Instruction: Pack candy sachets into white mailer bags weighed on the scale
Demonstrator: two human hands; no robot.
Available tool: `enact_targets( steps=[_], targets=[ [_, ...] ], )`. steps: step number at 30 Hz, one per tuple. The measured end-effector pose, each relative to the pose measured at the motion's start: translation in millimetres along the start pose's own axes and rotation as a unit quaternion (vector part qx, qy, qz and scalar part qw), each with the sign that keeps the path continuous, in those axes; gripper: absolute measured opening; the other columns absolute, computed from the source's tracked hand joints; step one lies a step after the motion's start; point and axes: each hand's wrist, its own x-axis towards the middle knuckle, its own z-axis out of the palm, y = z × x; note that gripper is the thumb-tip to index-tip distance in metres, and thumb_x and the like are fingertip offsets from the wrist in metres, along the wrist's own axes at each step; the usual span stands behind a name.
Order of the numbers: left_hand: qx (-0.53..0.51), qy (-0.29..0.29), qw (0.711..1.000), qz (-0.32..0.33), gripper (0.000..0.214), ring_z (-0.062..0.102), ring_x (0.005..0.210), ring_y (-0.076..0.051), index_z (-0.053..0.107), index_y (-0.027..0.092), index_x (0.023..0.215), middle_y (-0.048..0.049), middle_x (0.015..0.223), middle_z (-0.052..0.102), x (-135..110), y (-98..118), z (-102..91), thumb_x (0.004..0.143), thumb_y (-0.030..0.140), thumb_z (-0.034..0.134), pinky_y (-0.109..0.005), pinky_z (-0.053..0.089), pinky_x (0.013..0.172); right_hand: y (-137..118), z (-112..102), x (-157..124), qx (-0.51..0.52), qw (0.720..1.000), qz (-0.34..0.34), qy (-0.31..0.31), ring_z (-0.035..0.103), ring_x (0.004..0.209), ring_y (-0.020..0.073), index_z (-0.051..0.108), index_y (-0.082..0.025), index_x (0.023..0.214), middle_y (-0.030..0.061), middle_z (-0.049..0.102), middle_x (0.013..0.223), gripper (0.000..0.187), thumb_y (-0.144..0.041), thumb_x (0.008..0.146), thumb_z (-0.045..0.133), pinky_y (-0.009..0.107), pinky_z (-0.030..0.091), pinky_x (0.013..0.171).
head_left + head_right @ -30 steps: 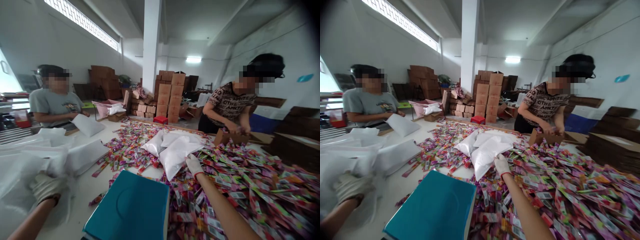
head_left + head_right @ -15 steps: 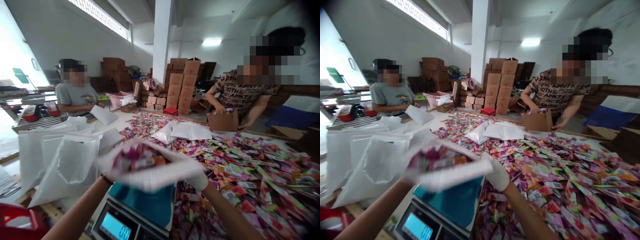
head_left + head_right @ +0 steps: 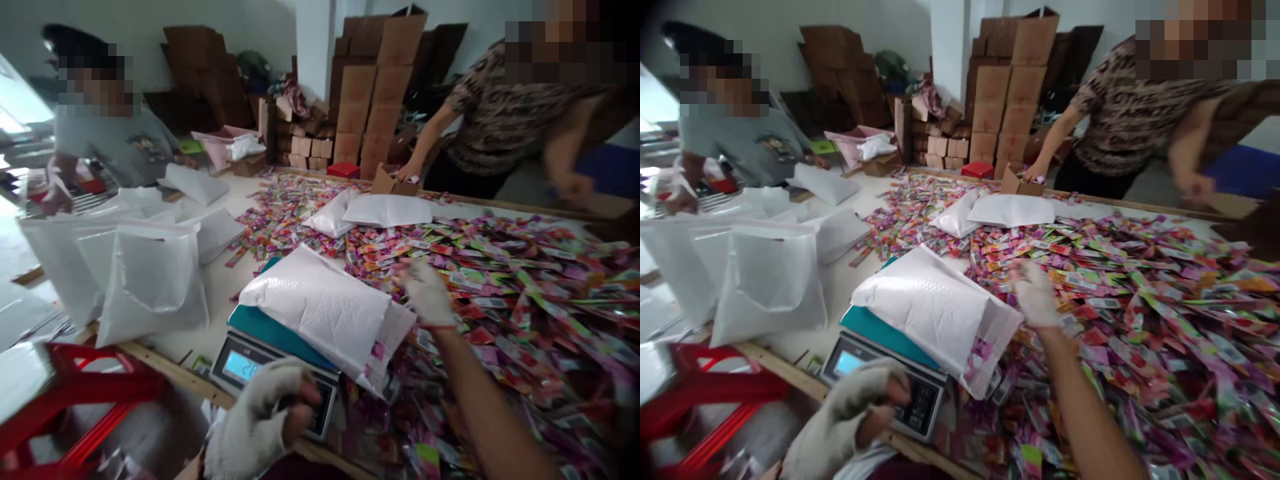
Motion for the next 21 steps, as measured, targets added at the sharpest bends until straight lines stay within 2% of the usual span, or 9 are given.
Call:
enact_targets(
  steps=[2,3,4,6,8,11,13,16,21],
  targets=[
    [-0.144,-0.193,0.97,-0.045,0.034,0.066,0.083,-0.018,0.075,0.015,0.097,-0.0067,0.089,0.07,-1.3,-1.0,25.0,0.09,0.046,0.064,-0.026,0.053,0.076,6.5,-24.6,-23.9,-0.012,0.999,0.008,0.051,0.065,0.086,0.0203,0.064,-0.015,0.109,0.007,0.069,0.097,0.035,-0.043,0.089,0.061,0.033,0.053,0.079],
    [-0.188,-0.265,0.943,-0.072,0.038,0.066,0.081,-0.017,0.075,0.013,0.097,-0.0064,0.087,0.07,0.7,-7.0,41.9,0.087,0.048,0.067,-0.024,0.052,0.074,9.6,-36.2,-38.8,-0.036,0.996,0.015,0.074,0.065,0.08,0.0202,0.067,-0.017,0.102,0.0049,0.069,0.09,0.035,-0.048,0.084,0.063,0.033,0.052,0.076],
    [-0.208,-0.306,0.925,-0.091,0.039,0.065,0.08,-0.017,0.075,0.012,0.097,-0.0053,0.086,0.069,3.6,-16.6,61.7,0.084,0.048,0.071,-0.023,0.052,0.073,12.4,-46.6,-54.5,-0.074,0.995,0.038,0.05,0.065,0.078,0.0209,0.068,-0.02,0.097,0.0032,0.07,0.086,0.036,-0.052,0.08,0.065,0.033,0.052,0.074],
    [-0.193,-0.361,0.908,-0.092,0.033,0.067,0.085,-0.017,0.073,0.014,0.099,-0.0018,0.089,0.069,9.4,-44.1,108.1,0.08,0.041,0.074,-0.023,0.053,0.08,16.8,-60.7,-83.9,-0.126,0.988,0.072,-0.061,0.067,0.083,0.0251,0.07,-0.024,0.097,0.0023,0.072,0.087,0.039,-0.057,0.078,0.064,0.036,0.053,0.076],
    [-0.145,-0.388,0.907,-0.08,0.021,0.067,0.085,-0.017,0.071,0.015,0.093,-0.0004,0.087,0.068,12.2,-75.4,156.4,0.082,0.033,0.069,-0.023,0.053,0.081,18.2,-63.4,-105.3,-0.186,0.967,0.053,-0.167,0.068,0.095,0.0295,0.07,-0.026,0.104,0.0032,0.073,0.098,0.04,-0.057,0.081,0.057,0.041,0.053,0.083],
    [-0.095,-0.423,0.898,-0.082,0.02,0.068,0.087,-0.018,0.069,0.015,0.09,-0.0005,0.084,0.068,10.3,-111.3,209.3,0.08,0.033,0.071,-0.023,0.053,0.082,12.0,-49.1,-116.8,-0.266,0.94,-0.027,-0.213,0.064,0.11,0.0318,0.065,-0.027,0.117,0.0069,0.069,0.121,0.044,-0.052,0.086,0.048,0.046,0.05,0.094],
    [-0.068,-0.421,0.9,-0.088,0.021,0.069,0.091,-0.019,0.07,0.014,0.093,-0.0023,0.089,0.07,7.9,-122.5,223.3,0.081,0.031,0.068,-0.024,0.053,0.086,4.1,-34.4,-113.8,-0.283,0.929,-0.051,-0.234,0.059,0.122,0.0312,0.057,-0.025,0.129,0.0093,0.062,0.135,0.049,-0.048,0.088,0.046,0.046,0.047,0.1],
    [-0.03,-0.423,0.903,-0.072,0.027,0.069,0.102,-0.022,0.072,0.013,0.101,-0.0049,0.102,0.073,6.8,-126.0,222.6,0.082,0.029,0.064,-0.027,0.052,0.093,-5.2,-14.9,-104.8,-0.283,0.912,-0.047,-0.295,0.054,0.131,0.0296,0.047,-0.023,0.141,0.0101,0.052,0.147,0.058,-0.033,0.084,0.048,0.042,0.047,0.102],
    [0.019,-0.447,0.893,-0.034,0.035,0.069,0.104,-0.024,0.071,0.01,0.11,-0.0085,0.108,0.073,8.5,-131.9,221.9,0.086,0.035,0.064,-0.028,0.053,0.092,3.8,2.2,-98.6,-0.281,0.904,-0.036,-0.321,0.067,0.111,0.0287,0.057,-0.023,0.131,0.0088,0.065,0.13,0.056,-0.021,0.075,0.046,0.036,0.052,0.088]
  ],
)
